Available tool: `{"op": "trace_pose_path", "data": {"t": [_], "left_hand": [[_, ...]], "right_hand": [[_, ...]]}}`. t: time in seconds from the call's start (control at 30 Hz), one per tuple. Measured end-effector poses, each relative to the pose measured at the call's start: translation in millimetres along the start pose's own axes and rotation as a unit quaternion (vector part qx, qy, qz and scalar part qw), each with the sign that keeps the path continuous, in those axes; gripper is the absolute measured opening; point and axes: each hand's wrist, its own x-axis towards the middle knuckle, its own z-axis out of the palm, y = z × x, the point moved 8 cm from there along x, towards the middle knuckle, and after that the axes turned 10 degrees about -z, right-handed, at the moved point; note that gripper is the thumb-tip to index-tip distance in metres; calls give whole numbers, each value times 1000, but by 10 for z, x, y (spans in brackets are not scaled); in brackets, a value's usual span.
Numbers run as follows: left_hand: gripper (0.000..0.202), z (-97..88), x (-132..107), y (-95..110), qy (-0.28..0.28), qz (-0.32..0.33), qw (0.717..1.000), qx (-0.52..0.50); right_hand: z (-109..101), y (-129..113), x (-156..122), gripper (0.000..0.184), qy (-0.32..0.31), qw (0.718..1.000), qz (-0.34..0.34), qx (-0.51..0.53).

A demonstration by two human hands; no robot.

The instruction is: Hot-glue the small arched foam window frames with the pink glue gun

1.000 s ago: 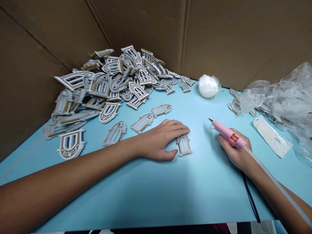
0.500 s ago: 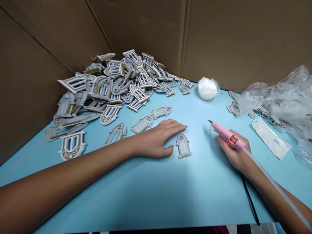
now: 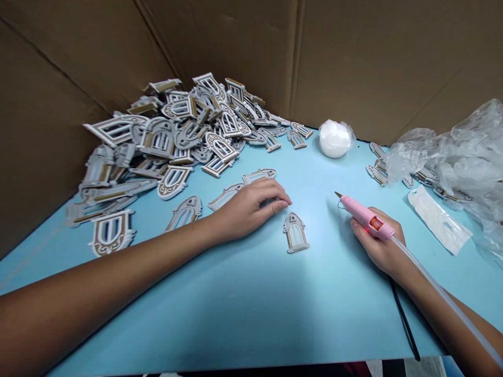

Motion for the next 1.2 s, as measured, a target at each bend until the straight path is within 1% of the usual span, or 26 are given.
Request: {"op": "trace_pose_path", "data": {"t": [0.07, 0.1, 0.2, 0.3, 0.53, 0.63, 0.77, 0.87, 0.93, 1.1, 1.2], "left_hand": [[37, 146, -32, 61, -60, 57, 996, 42], [40, 201, -48, 70, -78, 71, 993, 60], [42, 295, -72, 69, -103, 85, 986, 100], [38, 289, -65, 69, -108, 78, 987, 91], [30, 211, -5, 27, -112, 37, 993, 13], [29, 185, 8, -5, -98, 10, 995, -4], [31, 130, 5, -28, -54, -40, 998, -9], [32, 135, -5, -19, -48, -62, 997, -16], [32, 161, -10, 12, -59, -53, 997, -13], [32, 230, -23, 81, -96, -1, 995, 8], [31, 239, -20, 62, -97, 3, 995, 13]], "right_hand": [[5, -1, -3, 25, -1, 1000, -4, 1], [7, -3, -4, 24, 0, 1000, -6, 2], [13, -6, -3, 25, 0, 1000, -6, 5], [19, -2, -4, 26, -2, 1000, -1, 4], [18, -17, -6, 25, 0, 1000, -11, -2], [22, -13, -1, 24, -1, 1000, -8, 0], [17, -24, 3, 22, 3, 1000, -19, 5], [29, -14, 0, 21, -3, 1000, -19, 6], [33, -5, 0, 22, -3, 1000, -16, 6], [42, 2, 8, 22, -6, 1000, -6, 1], [41, -10, 13, 24, -6, 1000, -9, 6]]}}
